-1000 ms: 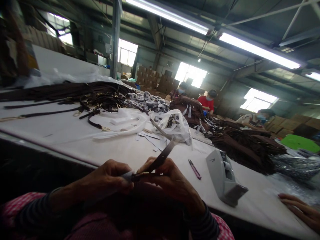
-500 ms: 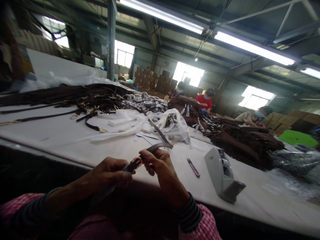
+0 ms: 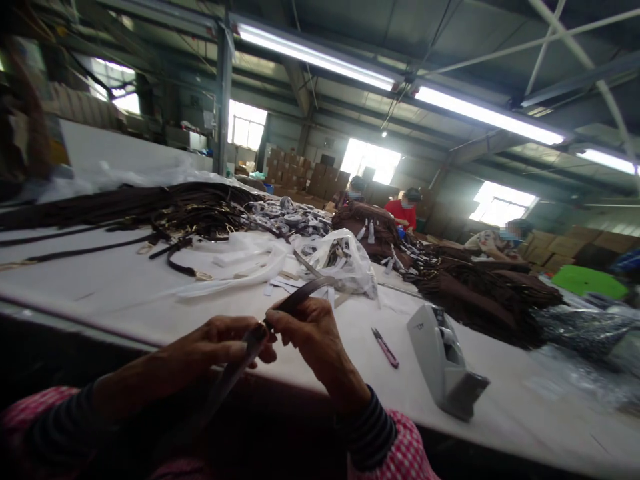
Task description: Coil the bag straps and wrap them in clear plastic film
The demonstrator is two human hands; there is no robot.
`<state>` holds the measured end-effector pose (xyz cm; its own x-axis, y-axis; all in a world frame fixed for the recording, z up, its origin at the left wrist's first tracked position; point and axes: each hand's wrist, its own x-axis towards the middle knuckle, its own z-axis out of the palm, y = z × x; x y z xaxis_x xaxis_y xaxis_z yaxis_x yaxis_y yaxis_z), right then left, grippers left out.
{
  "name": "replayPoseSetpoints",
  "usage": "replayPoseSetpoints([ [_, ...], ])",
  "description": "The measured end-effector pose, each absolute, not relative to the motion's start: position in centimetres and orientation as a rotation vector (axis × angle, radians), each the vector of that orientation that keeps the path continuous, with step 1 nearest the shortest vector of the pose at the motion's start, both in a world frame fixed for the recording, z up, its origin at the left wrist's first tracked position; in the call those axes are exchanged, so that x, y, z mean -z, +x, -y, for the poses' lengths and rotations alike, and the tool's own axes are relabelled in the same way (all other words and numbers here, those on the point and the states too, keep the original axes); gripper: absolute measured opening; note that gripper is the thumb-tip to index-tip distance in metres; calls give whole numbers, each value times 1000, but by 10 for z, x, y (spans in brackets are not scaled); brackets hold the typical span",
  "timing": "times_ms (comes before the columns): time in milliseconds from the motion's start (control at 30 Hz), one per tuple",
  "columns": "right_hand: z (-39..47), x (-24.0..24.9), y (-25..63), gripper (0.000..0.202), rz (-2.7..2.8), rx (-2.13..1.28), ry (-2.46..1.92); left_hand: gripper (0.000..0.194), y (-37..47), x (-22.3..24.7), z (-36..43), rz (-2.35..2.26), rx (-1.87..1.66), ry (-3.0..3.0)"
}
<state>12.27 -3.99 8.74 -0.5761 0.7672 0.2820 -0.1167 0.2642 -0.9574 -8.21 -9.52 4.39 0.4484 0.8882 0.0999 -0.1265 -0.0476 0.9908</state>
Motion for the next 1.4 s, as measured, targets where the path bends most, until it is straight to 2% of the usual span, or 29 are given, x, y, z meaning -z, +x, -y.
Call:
replayPoseSetpoints([
  [133,38,-95,129,17,1730,-1355,-611,68,-90,-30,93,-673,-898,1435],
  [167,38,-95,130,17,1726,-1346,-608,67,-90,-27,92,-667,-894,1417],
  [267,38,-95,132,15,1701,-1365,-581,40,-87,-22,94,-672,-920,1341],
  [333,39,-94,132,13,1683,-1398,-555,31,-85,-23,96,-660,-929,1279],
  [533,40,-98,131,11,1692,-1433,-496,40,-79,-29,98,-549,-923,1131],
  [733,46,-97,128,15,1695,-1385,-548,30,-62,-59,97,-765,-1094,1305],
  [833,47,-92,127,21,1711,-1417,-523,31,-59,-69,95,-805,-1134,1411],
  [1067,23,-91,129,41,1221,-1561,-589,41,-63,-61,90,-975,-1067,1428],
  [1200,33,-90,119,36,1346,-1422,-598,55,-65,-62,83,-1096,-1123,1370],
  [1333,49,-80,100,30,1502,-1338,-509,48,-63,-68,79,-1145,-1311,1338],
  [1400,46,-78,97,40,1418,-1391,-511,49,-62,-69,83,-1177,-1367,1402],
])
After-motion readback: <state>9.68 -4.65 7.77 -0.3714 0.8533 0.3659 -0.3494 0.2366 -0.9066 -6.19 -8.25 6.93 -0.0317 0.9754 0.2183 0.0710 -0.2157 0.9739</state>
